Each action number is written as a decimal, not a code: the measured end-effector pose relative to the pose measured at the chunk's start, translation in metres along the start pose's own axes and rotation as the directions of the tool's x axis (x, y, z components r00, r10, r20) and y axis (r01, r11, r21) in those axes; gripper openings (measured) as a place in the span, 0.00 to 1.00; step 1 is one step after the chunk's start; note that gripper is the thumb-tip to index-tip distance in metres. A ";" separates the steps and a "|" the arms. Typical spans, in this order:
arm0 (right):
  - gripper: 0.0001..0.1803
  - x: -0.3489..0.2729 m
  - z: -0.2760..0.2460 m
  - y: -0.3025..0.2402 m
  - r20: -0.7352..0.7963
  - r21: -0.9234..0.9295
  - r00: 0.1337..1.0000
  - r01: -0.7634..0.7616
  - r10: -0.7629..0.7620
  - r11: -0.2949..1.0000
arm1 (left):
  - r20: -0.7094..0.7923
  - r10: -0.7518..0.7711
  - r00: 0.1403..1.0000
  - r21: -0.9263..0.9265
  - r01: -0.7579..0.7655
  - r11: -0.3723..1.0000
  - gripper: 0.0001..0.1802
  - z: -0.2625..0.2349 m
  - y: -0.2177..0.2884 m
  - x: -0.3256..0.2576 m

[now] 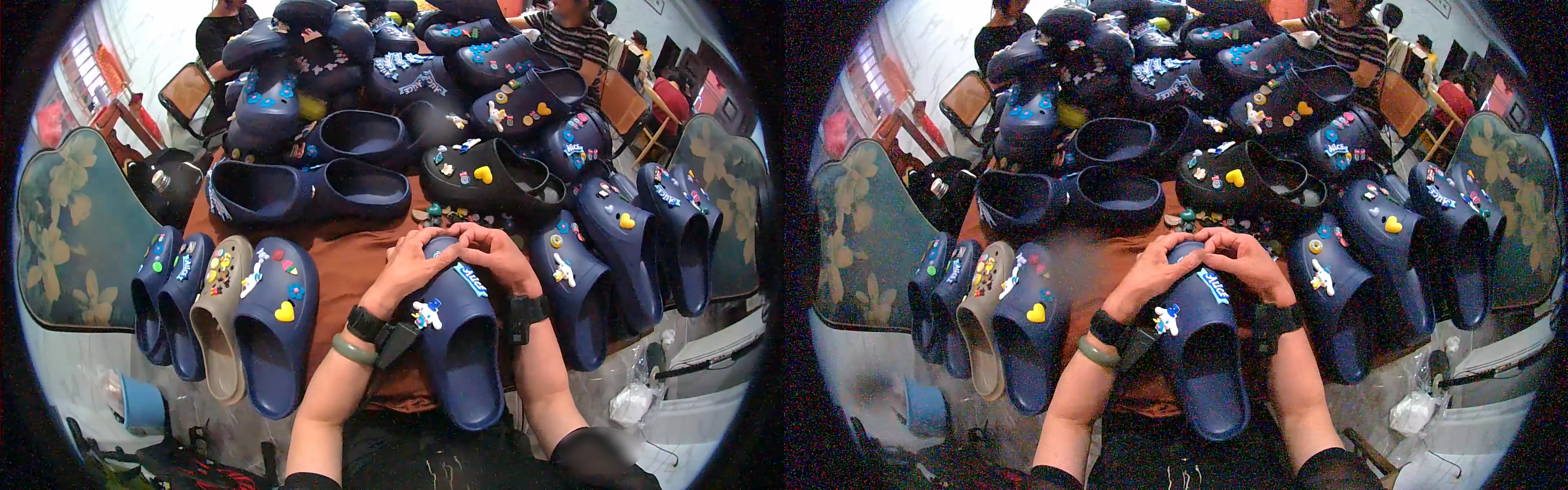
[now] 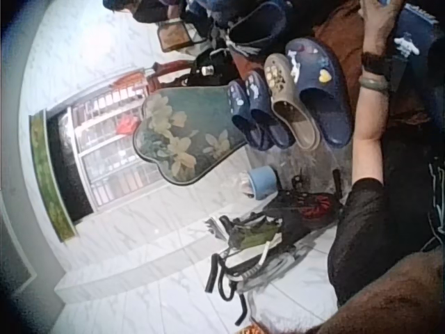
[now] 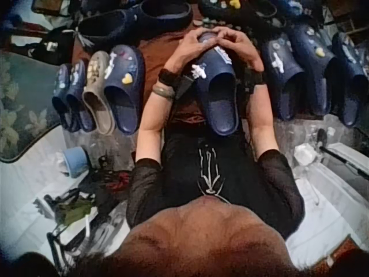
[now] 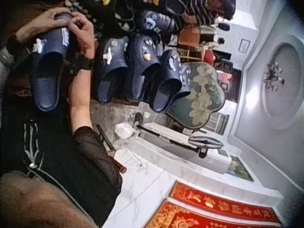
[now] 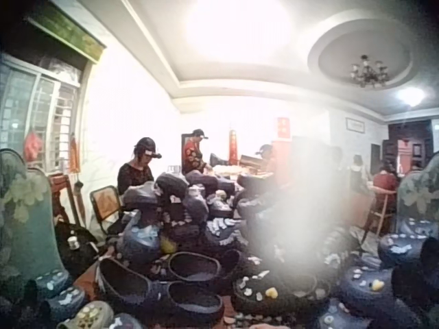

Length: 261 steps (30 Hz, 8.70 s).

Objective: Attaching decorative charms to the holes of plastic clogs.

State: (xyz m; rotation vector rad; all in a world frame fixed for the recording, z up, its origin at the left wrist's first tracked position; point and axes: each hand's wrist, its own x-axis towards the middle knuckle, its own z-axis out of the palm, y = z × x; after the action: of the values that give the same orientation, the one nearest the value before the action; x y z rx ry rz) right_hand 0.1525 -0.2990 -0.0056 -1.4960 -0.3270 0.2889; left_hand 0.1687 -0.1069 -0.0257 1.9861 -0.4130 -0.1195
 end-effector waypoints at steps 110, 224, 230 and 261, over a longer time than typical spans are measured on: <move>0.12 0.006 -0.021 0.011 0.112 0.051 0.990 0.084 -0.089 0.995 | 0.168 -0.055 0.984 -0.082 0.070 0.994 0.22 -0.010 -0.001 0.008; 0.07 0.003 -0.004 0.023 0.101 -0.073 0.995 0.006 0.001 0.997 | -0.790 0.110 0.603 0.603 0.732 0.316 0.17 -0.447 -0.041 -0.285; 0.06 0.000 0.010 0.007 0.078 -0.107 0.997 0.023 -0.015 0.994 | -0.835 0.048 0.547 0.461 0.650 0.604 0.17 -0.477 -0.099 -0.295; 0.09 0.016 -0.001 0.032 0.206 -0.022 0.973 0.109 -0.102 0.994 | -0.389 -0.040 0.921 0.890 0.386 0.240 0.36 -0.271 0.030 -0.088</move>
State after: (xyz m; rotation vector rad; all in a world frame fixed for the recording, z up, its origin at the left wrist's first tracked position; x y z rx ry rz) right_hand 0.1679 -0.2925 -0.0370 -1.4785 -0.5768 0.3547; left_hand 0.1508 0.1437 0.1112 3.2664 0.0876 0.3699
